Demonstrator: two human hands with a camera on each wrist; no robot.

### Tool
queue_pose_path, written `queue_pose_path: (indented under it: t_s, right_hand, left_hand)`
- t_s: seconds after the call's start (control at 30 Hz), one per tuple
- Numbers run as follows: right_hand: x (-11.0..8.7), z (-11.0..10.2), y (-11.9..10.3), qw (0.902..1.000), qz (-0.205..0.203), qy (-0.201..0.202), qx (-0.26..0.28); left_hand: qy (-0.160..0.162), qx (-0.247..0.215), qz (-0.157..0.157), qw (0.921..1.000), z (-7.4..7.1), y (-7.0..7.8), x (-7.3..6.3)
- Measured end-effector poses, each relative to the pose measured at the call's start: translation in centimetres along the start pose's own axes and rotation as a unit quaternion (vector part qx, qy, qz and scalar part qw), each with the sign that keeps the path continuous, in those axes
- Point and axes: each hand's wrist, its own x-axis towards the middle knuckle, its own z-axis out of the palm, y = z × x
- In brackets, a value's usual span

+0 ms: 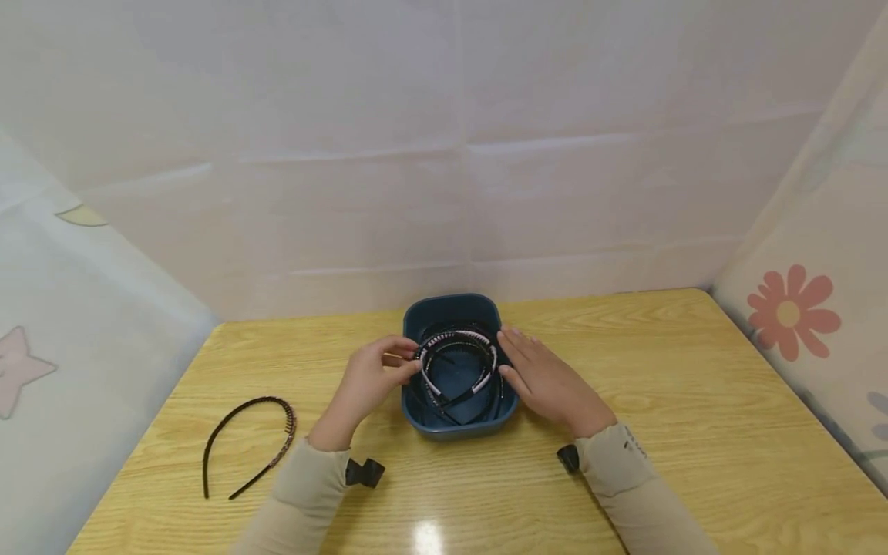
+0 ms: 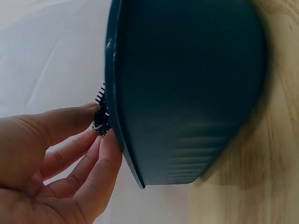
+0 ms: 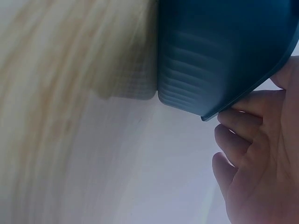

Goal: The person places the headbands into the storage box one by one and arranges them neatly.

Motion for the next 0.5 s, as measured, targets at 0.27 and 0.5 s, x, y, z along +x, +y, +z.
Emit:
queue_pose_path:
  t_s: [0.27,0.5]
  right_hand:
    - [0.0,0.0,0.0,1.0,0.002,0.0,0.005]
    - [0.0,0.0,0.1,1.0,-0.006,0.006,0.005]
  left_hand:
    - [-0.013,0.057,0.039,0.9975,0.8,0.5,-0.5]
    - [-0.011,0.1,0.055,0.9934,1.3,0.8,-0.7]
